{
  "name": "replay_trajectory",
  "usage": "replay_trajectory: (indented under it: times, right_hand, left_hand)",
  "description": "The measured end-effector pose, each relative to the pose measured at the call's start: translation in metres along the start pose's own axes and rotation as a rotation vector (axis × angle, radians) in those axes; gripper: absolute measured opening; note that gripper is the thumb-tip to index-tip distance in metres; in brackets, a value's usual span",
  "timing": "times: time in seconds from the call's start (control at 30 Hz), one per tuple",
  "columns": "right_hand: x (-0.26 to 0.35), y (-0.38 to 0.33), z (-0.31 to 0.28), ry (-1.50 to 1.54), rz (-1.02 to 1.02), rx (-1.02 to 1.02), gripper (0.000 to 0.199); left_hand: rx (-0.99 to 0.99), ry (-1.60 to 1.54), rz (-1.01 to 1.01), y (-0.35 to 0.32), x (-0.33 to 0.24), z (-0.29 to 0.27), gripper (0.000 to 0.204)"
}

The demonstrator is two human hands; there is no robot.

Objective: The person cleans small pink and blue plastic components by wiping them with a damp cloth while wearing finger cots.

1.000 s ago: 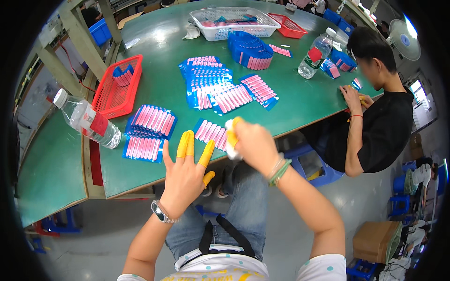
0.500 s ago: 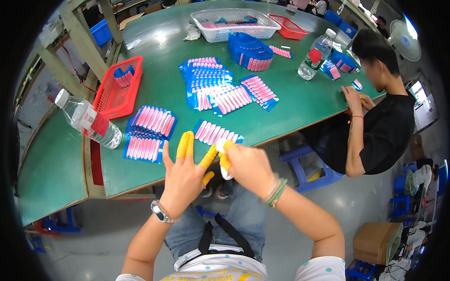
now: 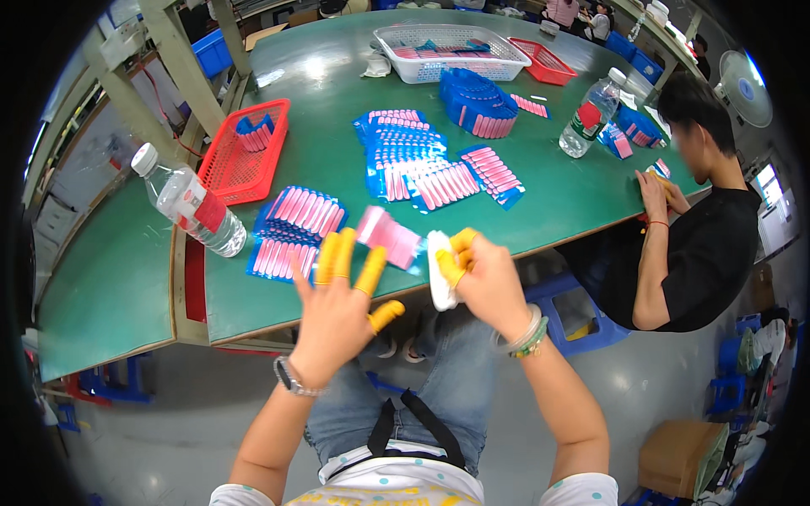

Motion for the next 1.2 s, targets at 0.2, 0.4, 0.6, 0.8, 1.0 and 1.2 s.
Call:
replay_trajectory:
  times: [0.2, 0.4, 0.6, 0.8, 1.0, 1.2]
  right_hand:
    - [-0.022, 0.046, -0.030, 0.167, -0.072, -0.204, 0.014]
    - [-0.057, 0.045, -0.059, 0.382, -0.147, -0.514, 0.016]
    - [-0.058, 0.047, -0.045, 0.382, -0.111, -0.497, 0.014]
    - [-0.053, 0.047, -0.041, 0.302, -0.067, -0.392, 0.013]
    - [-0.012, 0.070, 0.001, 0.009, -0.164, 0.004, 0.015]
    - [0.011, 0.105, 0.028, -0.436, -0.337, 0.177, 0.028]
  left_hand:
    - [-0.188, 0.250, -0.226, 0.009, 0.068, -0.046, 0.057]
    - [-0.131, 0.061, -0.040, 0.028, 0.006, -0.018, 0.051]
    - [-0.120, -0.017, 0.103, 0.067, -0.049, 0.032, 0.055]
    - [-0.048, 0.053, 0.112, 0.029, -0.032, 0.012, 0.058]
    - [-0.044, 0.012, 0.100, 0.011, -0.014, 0.000, 0.055]
    - [-0.119, 0.047, 0.095, 0.011, -0.019, 0.001, 0.056]
Point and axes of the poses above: each hand's wrist, its own y-axis towards the middle knuckle, its own z-axis out of the palm, x = y × z, the point moved 9 cm from there along y, towards the middle knuckle, and after that the axes turned 10 degrees about -z, right-handed, at the moved point
